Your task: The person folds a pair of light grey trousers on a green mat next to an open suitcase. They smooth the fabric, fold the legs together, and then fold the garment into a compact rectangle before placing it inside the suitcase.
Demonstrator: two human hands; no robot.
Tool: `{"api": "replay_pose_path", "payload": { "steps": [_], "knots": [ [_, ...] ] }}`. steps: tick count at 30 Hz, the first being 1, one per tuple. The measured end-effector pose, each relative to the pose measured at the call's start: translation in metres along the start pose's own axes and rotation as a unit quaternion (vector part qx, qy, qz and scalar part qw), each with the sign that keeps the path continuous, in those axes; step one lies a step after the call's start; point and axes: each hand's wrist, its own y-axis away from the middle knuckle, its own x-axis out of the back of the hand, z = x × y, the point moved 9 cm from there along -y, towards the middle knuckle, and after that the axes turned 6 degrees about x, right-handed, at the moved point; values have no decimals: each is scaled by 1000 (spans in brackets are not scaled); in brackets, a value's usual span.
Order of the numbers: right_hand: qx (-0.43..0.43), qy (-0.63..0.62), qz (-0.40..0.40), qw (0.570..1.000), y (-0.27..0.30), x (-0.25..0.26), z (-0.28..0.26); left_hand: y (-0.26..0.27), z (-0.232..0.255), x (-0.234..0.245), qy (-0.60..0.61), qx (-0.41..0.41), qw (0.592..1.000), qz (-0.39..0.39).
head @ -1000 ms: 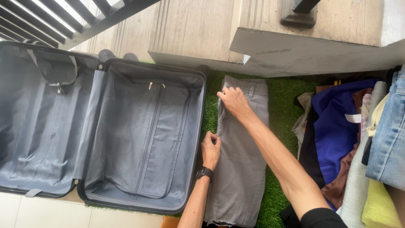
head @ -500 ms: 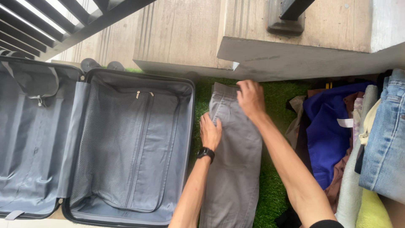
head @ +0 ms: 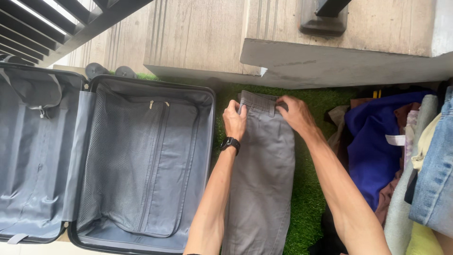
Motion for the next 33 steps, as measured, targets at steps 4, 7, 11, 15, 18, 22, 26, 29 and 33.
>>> {"api": "replay_pose_path", "payload": {
  "steps": [4,7,11,15,18,22,26,29,33],
  "knots": [
    [16,72,25,997,-3,2,-1,-4,-21,-16,56,58,997,-17],
    [67,90,40,993,-5,7,-5,-12,-26,-21,37,68,997,-15],
    [183,100,104,972,2,20,-23,-20,0,-11,-2,3,1000,-6],
    [39,-18,69,997,-4,12,5,-18,37,-6,-55,-83,993,-60],
    [-18,-66,58,996,-8,2,14,-20,42,-11,-109,-86,987,-85],
    [-78,-106,44,990,-18,-12,33,-27,23,-23,-68,-84,992,-66],
    [-98,-142,42,984,-27,-27,51,-47,-10,-38,1,-23,999,-47],
    [-111,-121,42,985,-31,-30,64,-60,-15,-44,17,3,997,-77],
    [24,82,117,989,-24,-11,43,-56,5,-41,-108,0,986,-126]
  ]
}}
